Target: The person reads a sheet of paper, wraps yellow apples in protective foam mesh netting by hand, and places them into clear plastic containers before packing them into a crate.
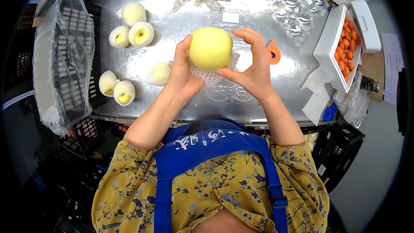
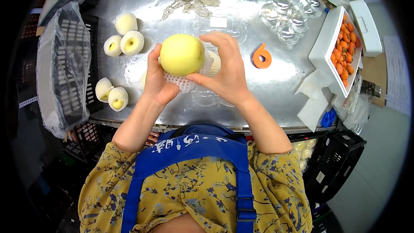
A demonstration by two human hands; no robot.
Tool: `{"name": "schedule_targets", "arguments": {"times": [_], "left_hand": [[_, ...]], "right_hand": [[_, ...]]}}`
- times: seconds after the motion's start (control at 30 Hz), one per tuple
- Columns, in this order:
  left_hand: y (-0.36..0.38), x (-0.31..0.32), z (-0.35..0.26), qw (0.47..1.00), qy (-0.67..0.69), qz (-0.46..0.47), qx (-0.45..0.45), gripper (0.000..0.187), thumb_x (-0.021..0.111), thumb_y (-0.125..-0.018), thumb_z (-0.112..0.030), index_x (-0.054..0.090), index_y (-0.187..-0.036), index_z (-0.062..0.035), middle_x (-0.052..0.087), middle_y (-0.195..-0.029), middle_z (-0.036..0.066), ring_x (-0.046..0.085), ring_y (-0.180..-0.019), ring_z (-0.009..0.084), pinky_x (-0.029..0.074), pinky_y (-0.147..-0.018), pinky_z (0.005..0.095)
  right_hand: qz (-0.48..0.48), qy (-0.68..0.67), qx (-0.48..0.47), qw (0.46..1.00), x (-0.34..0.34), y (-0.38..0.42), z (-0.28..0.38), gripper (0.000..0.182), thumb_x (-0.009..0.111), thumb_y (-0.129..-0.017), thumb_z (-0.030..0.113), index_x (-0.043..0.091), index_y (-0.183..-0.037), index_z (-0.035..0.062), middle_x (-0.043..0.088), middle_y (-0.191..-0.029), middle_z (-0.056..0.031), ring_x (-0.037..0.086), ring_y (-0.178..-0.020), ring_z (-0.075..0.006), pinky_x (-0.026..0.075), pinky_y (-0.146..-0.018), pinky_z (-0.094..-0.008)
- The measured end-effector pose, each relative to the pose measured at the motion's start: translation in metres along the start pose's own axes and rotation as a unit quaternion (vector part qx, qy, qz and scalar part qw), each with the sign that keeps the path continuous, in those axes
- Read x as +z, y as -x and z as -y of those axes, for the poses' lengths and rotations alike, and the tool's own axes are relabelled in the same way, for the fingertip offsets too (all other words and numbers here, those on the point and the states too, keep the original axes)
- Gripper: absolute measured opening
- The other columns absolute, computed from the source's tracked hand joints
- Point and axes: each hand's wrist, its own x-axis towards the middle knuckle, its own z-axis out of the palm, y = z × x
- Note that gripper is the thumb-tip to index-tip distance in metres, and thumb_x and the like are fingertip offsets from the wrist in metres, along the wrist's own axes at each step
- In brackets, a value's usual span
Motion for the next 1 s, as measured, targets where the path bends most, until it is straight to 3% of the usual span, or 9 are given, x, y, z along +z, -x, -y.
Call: {"name": "schedule_targets", "arguments": {"times": [0.13, 0.2, 0.3, 0.4, 0.53, 0.73, 0.83, 0.93, 1.0], "left_hand": [[0.003, 0.006, 0.000, 0.992, -0.118, -0.026, 0.033, 0.057, 0.042, -0.088, -0.051, 0.049, -0.121, -0.0060, 0.055, -0.117, 0.013, 0.056, -0.106, 0.0247, 0.048, -0.089, 0.0404], [0.002, 0.006, 0.001, 0.972, -0.221, -0.047, 0.070, 0.058, 0.043, -0.088, -0.052, 0.048, -0.123, -0.0056, 0.055, -0.118, 0.013, 0.055, -0.107, 0.0252, 0.048, -0.090, 0.0406], [-0.001, -0.002, 0.001, 0.940, -0.327, 0.000, 0.094, 0.059, 0.045, -0.087, -0.052, 0.047, -0.124, -0.0065, 0.055, -0.118, 0.011, 0.056, -0.106, 0.0220, 0.047, -0.089, 0.0378], [-0.005, 0.001, -0.004, 0.999, -0.030, 0.031, 0.022, 0.059, 0.042, -0.087, -0.053, 0.049, -0.123, -0.0070, 0.056, -0.117, 0.010, 0.056, -0.106, 0.0219, 0.047, -0.090, 0.0382], [-0.011, -0.003, -0.008, 0.998, 0.039, 0.043, 0.024, 0.057, 0.040, -0.085, -0.055, 0.054, -0.115, -0.0086, 0.058, -0.113, 0.009, 0.056, -0.105, 0.0218, 0.047, -0.090, 0.0381], [-0.012, -0.006, -0.010, 0.999, 0.029, 0.025, 0.027, 0.056, 0.039, -0.086, -0.055, 0.054, -0.115, -0.0096, 0.058, -0.112, 0.009, 0.057, -0.104, 0.0208, 0.048, -0.089, 0.0377], [-0.012, -0.002, -0.011, 1.000, 0.001, 0.024, 0.020, 0.055, 0.034, -0.090, -0.053, 0.052, -0.117, -0.0083, 0.056, -0.114, 0.009, 0.056, -0.106, 0.0202, 0.047, -0.089, 0.0370], [-0.011, 0.005, -0.010, 0.991, -0.115, -0.008, 0.066, 0.057, 0.028, -0.094, -0.052, 0.050, -0.119, -0.0052, 0.055, -0.116, 0.010, 0.054, -0.107, 0.0200, 0.046, -0.090, 0.0363], [-0.014, 0.001, -0.009, 0.978, -0.173, -0.011, 0.112, 0.056, 0.032, -0.095, -0.049, 0.049, -0.120, -0.0016, 0.054, -0.117, 0.011, 0.053, -0.108, 0.0186, 0.044, -0.091, 0.0341]], "right_hand": [[0.064, -0.104, 0.045, 0.992, 0.005, -0.001, -0.005, 0.078, 0.083, -0.057, 0.015, 0.047, -0.125, 0.0025, 0.051, -0.123, -0.0121, 0.049, -0.113, -0.0231, 0.039, -0.095, -0.0329], [0.065, -0.096, 0.052, 0.992, 0.005, 0.000, -0.008, 0.079, 0.083, -0.057, 0.016, 0.046, -0.126, 0.0025, 0.052, -0.121, -0.0114, 0.050, -0.111, -0.0227, 0.040, -0.094, -0.0331], [0.039, -0.059, 0.038, 0.997, 0.005, -0.007, 0.001, 0.078, 0.084, -0.054, 0.017, 0.049, -0.123, 0.0046, 0.056, -0.114, -0.0112, 0.054, -0.103, -0.0243, 0.043, -0.089, -0.0349], [0.013, -0.094, 0.045, 0.995, 0.006, -0.012, 0.005, 0.074, 0.084, -0.053, 0.018, 0.052, -0.119, 0.0057, 0.058, -0.110, -0.0110, 0.055, -0.099, -0.0253, 0.045, -0.086, -0.0360], [0.012, -0.065, 0.006, 0.998, 0.011, -0.014, 0.000, 0.069, 0.083, -0.053, 0.017, 0.053, -0.114, 0.0060, 0.058, -0.108, -0.0105, 0.054, -0.102, -0.0264, 0.045, -0.086, -0.0363], [0.004, -0.045, -0.049, 0.998, 0.014, -0.016, 0.001, 0.062, 0.082, -0.053, 0.012, 0.053, -0.109, 0.0076, 0.055, -0.116, -0.0117, 0.052, -0.105, -0.0302, 0.044, -0.088, -0.0372], [0.045, -0.019, -0.074, 0.996, 0.015, -0.019, 0.001, 0.060, 0.082, -0.054, 0.011, 0.052, -0.106, 0.0080, 0.050, -0.121, -0.0132, 0.051, -0.108, -0.0319, 0.044, -0.089, -0.0375], [0.036, -0.092, -0.002, 0.995, 0.017, -0.019, -0.008, 0.060, 0.082, -0.057, 0.010, 0.049, -0.108, 0.0074, 0.049, -0.121, -0.0132, 0.051, -0.110, -0.0278, 0.045, -0.090, -0.0374], [0.038, -0.236, 0.086, 0.967, 0.019, -0.017, -0.016, 0.060, 0.081, -0.059, 0.010, 0.047, -0.109, 0.0071, 0.048, -0.120, -0.0124, 0.051, -0.110, -0.0244, 0.045, -0.090, -0.0371]]}}
